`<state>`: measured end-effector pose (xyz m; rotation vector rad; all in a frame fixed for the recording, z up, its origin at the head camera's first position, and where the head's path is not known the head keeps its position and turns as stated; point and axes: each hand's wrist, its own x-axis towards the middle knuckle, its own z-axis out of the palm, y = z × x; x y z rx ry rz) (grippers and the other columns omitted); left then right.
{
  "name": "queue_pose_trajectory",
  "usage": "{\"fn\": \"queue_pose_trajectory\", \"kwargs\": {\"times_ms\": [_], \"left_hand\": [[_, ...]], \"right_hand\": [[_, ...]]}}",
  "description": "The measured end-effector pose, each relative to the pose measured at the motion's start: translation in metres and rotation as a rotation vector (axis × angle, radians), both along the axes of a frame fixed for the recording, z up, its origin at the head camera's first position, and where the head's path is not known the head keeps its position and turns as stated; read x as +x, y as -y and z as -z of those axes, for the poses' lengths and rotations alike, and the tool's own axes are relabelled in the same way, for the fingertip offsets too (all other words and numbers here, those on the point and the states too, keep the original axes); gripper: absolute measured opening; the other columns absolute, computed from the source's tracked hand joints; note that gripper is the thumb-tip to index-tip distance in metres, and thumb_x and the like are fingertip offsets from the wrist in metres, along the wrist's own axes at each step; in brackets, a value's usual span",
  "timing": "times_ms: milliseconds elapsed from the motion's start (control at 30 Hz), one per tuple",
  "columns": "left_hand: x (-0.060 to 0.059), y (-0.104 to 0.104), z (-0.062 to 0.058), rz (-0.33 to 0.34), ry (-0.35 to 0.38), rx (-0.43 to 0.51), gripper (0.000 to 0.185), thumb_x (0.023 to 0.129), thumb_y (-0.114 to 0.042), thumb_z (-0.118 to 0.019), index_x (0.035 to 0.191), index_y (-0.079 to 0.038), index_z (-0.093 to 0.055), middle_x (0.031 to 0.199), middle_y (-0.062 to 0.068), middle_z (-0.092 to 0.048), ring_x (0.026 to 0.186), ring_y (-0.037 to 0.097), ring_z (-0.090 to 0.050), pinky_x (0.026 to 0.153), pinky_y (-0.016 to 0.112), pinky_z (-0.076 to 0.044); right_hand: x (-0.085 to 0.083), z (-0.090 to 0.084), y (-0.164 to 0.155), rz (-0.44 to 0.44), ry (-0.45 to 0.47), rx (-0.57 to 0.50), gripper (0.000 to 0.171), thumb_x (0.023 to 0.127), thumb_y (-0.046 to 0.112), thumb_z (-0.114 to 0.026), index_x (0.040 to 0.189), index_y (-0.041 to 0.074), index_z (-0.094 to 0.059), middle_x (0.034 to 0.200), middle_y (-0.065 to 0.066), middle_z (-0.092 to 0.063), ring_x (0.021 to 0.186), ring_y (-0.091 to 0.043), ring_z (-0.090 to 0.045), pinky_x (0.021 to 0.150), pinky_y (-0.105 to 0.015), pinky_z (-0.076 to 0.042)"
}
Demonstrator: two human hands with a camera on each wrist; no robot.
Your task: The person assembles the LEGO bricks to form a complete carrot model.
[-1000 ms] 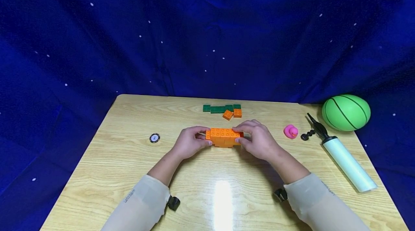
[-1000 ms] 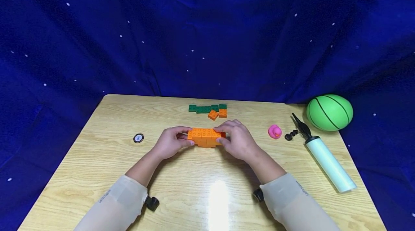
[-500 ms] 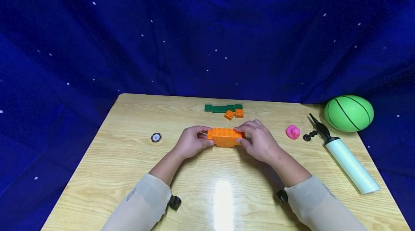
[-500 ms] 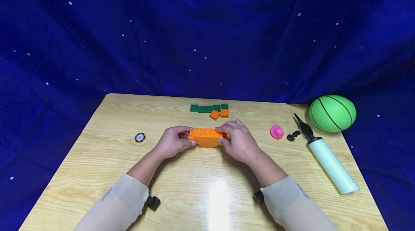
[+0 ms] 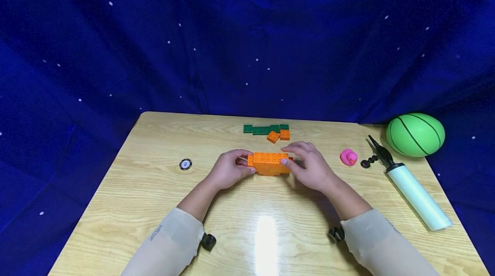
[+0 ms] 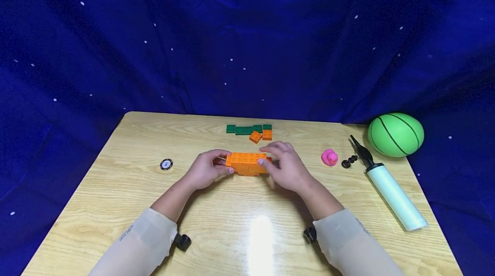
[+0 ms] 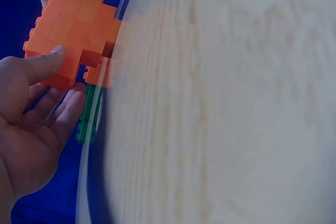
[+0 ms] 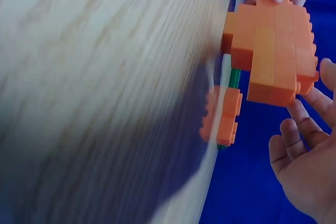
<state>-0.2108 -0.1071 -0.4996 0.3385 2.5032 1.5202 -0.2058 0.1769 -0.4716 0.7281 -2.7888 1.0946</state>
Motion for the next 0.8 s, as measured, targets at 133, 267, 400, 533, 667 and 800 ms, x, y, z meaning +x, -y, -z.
{"fn": "queue_pose_trajectory", "kwargs": {"times_ms": [133,267,400,533,667,800], "left_hand": [[0.0,0.0,0.0,-0.006,0.009,0.002,0.043,0.087,-0.015,-0.086,0.128,-0.012,-0.071,0.114,0.004,-0.07,0.098,0.016,-0.069,0.082,0.03,-0.059],[0.0,0.0,0.0,-0.009,0.019,0.002,0.044,0.088,-0.015,-0.086,0.129,-0.013,-0.07,0.115,0.003,-0.07,0.099,0.016,-0.069,0.082,0.03,-0.059],[0.0,0.0,0.0,-0.004,0.01,0.003,0.045,0.087,-0.015,-0.086,0.129,-0.012,-0.07,0.115,0.003,-0.07,0.098,0.016,-0.069,0.083,0.03,-0.059],[-0.001,-0.001,0.0,0.002,0.001,0.001,0.045,0.087,-0.016,-0.086,0.129,-0.012,-0.071,0.115,0.004,-0.07,0.098,0.015,-0.068,0.083,0.03,-0.059],[-0.001,-0.001,0.0,0.003,0.0,0.002,0.045,0.087,-0.016,-0.086,0.129,-0.013,-0.071,0.117,0.003,-0.069,0.099,0.016,-0.068,0.083,0.03,-0.059],[0.0,0.001,0.001,0.003,-0.003,0.005,0.044,0.087,-0.016,-0.086,0.129,-0.012,-0.071,0.117,0.004,-0.069,0.099,0.016,-0.069,0.083,0.03,-0.059]], "right_hand": [[-0.008,0.002,-0.004,0.025,0.007,-0.033,0.034,0.105,0.033,-0.064,0.131,0.012,-0.071,0.135,-0.009,-0.063,0.124,-0.031,-0.055,0.096,-0.054,-0.053],[-0.017,0.003,-0.008,0.055,0.019,-0.051,0.036,0.106,0.033,-0.062,0.131,0.009,-0.07,0.134,-0.011,-0.064,0.124,-0.033,-0.058,0.091,-0.052,-0.056],[-0.026,0.005,-0.012,0.084,0.037,-0.062,0.04,0.107,0.034,-0.06,0.134,0.006,-0.068,0.134,-0.014,-0.064,0.119,-0.035,-0.06,0.091,-0.053,-0.056],[-0.034,0.008,-0.013,0.104,0.048,-0.059,0.042,0.106,0.033,-0.061,0.136,0.004,-0.066,0.134,-0.015,-0.064,0.114,-0.036,-0.061,0.093,-0.054,-0.055],[-0.039,0.011,-0.012,0.113,0.046,-0.042,0.042,0.105,0.03,-0.064,0.137,0.003,-0.065,0.133,-0.016,-0.064,0.113,-0.037,-0.063,0.095,-0.056,-0.053],[-0.044,0.017,-0.008,0.122,0.049,-0.03,0.043,0.103,0.026,-0.068,0.138,0.002,-0.064,0.131,-0.017,-0.064,0.112,-0.037,-0.064,0.096,-0.055,-0.052]]}}
